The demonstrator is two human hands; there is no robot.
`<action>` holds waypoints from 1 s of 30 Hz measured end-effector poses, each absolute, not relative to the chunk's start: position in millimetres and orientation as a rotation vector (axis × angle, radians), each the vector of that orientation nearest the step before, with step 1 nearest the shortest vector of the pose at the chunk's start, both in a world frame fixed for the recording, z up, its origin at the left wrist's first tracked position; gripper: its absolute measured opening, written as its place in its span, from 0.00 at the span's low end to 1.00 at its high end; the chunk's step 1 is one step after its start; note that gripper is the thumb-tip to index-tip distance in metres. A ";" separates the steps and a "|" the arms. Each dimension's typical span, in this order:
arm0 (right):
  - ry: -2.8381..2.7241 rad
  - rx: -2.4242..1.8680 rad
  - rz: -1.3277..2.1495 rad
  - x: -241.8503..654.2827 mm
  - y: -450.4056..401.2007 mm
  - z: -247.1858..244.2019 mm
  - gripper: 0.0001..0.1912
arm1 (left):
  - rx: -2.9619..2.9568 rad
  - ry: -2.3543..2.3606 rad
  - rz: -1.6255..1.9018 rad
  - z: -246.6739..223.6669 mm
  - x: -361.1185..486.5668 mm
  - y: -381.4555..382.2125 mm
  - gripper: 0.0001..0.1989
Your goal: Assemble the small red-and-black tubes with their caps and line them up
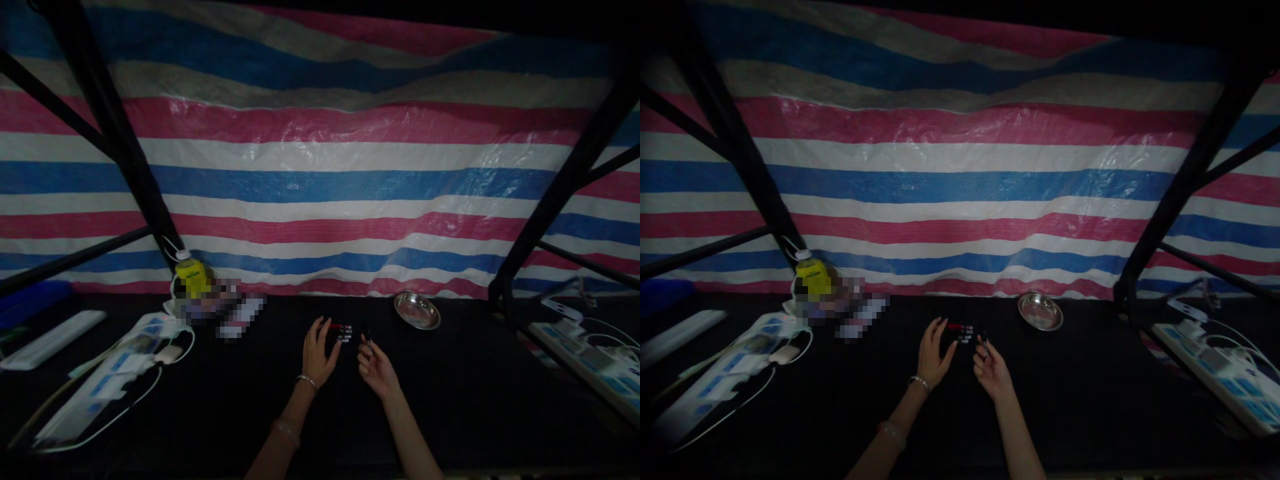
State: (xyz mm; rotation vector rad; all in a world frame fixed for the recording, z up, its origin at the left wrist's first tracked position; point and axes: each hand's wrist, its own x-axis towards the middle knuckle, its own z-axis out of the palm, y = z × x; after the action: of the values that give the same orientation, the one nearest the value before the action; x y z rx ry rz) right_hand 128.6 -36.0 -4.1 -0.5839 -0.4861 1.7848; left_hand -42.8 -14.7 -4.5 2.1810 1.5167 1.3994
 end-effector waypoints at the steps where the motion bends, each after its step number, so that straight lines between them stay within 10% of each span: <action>1: -0.494 -0.608 1.805 126.4 -36.5 -4.7 0.13 | 2.221 1.492 1.375 -4.8 -42.7 -17.4 0.27; 30: -0.445 -0.720 1.734 117.4 -28.1 -22.4 0.14 | 2.297 1.268 1.201 1.5 -39.9 -26.4 0.13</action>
State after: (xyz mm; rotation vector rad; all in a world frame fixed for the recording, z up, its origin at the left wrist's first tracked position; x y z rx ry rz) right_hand 117.4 -28.1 -22.4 -0.7197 -0.4450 1.7342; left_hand -39.9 -26.4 1.5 2.2969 1.2677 1.2013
